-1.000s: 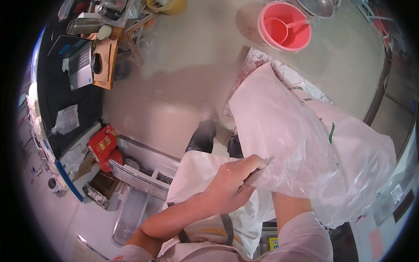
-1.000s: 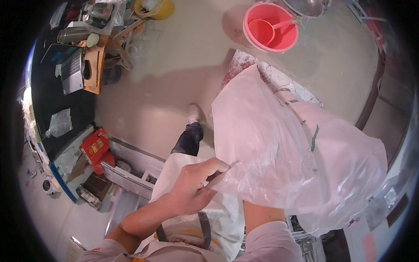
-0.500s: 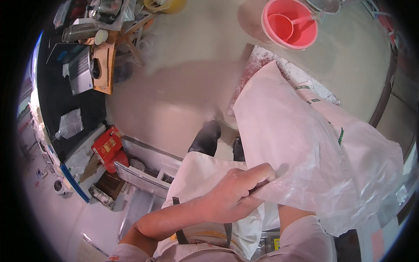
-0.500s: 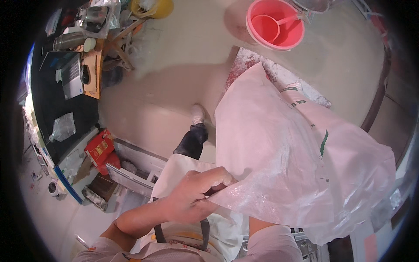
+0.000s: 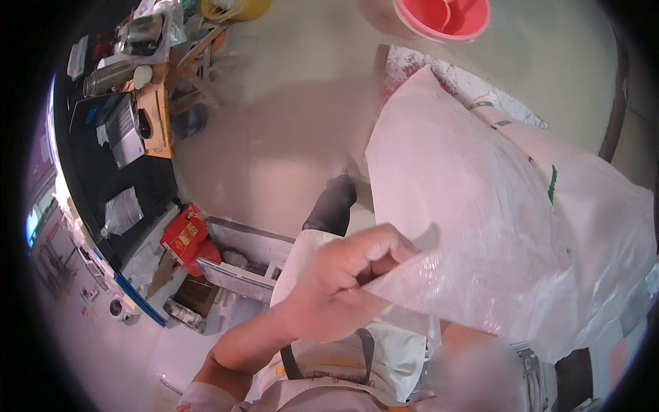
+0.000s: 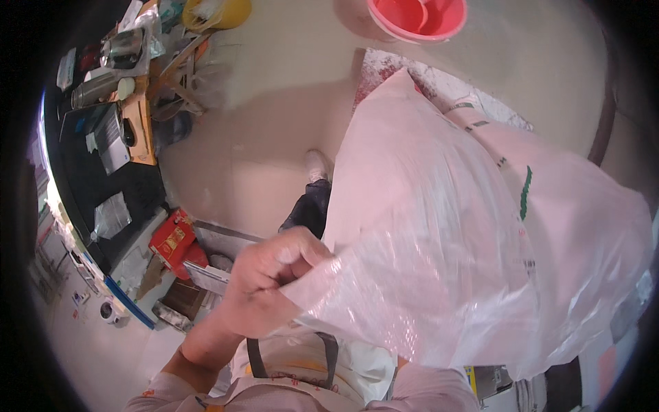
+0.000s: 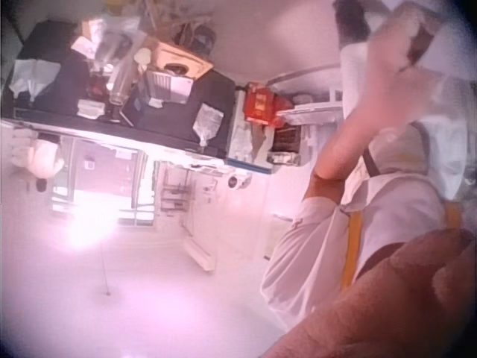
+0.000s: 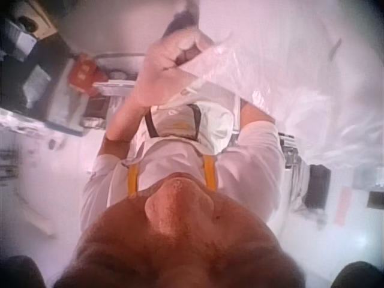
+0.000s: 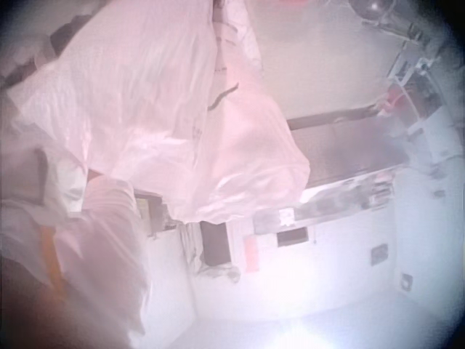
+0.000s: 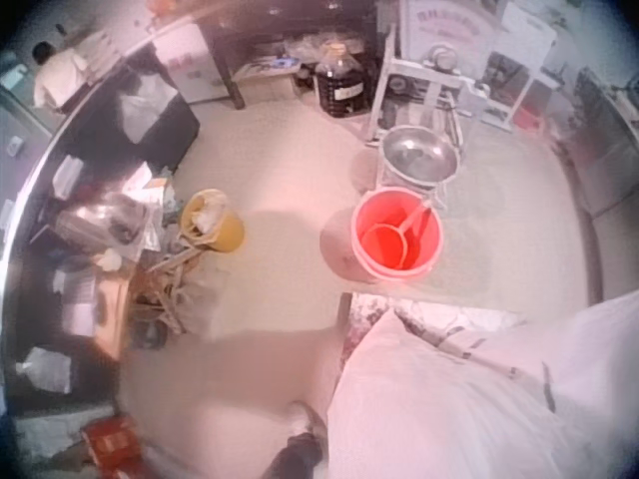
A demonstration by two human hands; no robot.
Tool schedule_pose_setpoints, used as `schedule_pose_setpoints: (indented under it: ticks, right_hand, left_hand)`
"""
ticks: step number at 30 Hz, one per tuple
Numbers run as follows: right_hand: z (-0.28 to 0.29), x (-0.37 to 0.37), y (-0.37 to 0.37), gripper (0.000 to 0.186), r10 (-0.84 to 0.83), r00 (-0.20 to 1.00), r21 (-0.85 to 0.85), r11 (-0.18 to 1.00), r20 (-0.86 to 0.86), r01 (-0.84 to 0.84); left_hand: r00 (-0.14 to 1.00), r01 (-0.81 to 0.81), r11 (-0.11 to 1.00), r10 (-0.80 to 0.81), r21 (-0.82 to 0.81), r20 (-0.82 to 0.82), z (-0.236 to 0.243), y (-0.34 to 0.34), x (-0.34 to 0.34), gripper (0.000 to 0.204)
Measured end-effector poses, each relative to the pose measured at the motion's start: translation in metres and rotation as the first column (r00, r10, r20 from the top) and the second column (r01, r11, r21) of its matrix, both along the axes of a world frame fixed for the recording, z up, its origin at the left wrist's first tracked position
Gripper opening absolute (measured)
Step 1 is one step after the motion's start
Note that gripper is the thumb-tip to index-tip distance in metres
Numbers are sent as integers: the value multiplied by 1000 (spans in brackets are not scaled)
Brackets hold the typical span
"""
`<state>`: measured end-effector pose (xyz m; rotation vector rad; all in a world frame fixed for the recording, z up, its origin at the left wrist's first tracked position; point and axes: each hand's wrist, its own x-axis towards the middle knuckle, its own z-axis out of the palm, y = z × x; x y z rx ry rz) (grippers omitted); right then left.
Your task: The person scoops flour from a large sack into a metal scoop, spreads it on a stainless steel table, and repeatedly transfers portions into a dough machine hopper. The person uses a scoop and a dough scraper to manage the flour and feed the machine.
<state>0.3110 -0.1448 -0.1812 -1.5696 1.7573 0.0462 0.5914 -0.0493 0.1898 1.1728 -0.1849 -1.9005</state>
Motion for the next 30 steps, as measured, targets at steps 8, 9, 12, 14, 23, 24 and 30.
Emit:
schedule_pose_setpoints:
  ticks: [8, 9, 12, 14, 23, 24, 30]
  right_hand:
    - [22, -50, 83, 32, -168, 984, 55, 985, 62, 165]
    - [26, -55, 96, 32, -190, 979, 67, 980, 68, 185]
    - [32, -66, 121, 32, -221, 971, 98, 972, 87, 212]
    - [33, -72, 137, 32, -240, 967, 124, 966, 85, 228]
    - [-6, -20, 100, 33, -264, 920, 77, 964, 288, 253]
    - [-15, -6, 85, 33, -258, 911, 65, 966, 322, 250]
    - [-60, 53, 2, 34, -305, 842, 40, 946, 445, 321]
  left_hand:
    - [996, -38, 995, 45, -93, 83, -2, -25, 3, 27]
    - [992, -68, 995, 74, -66, 99, 0, -27, 0, 26]
    - [973, -157, 987, 162, -41, 164, 3, -30, -6, 27]
    - [964, -201, 977, 211, -77, 164, -2, -28, -9, 31]
    - [973, -148, 989, 149, -16, 174, 12, -47, -18, 33]
    - [969, -129, 992, 126, 1, 212, 12, -50, -17, 34]
    - [946, -56, 990, 94, -128, 312, 2, -32, -22, 46]
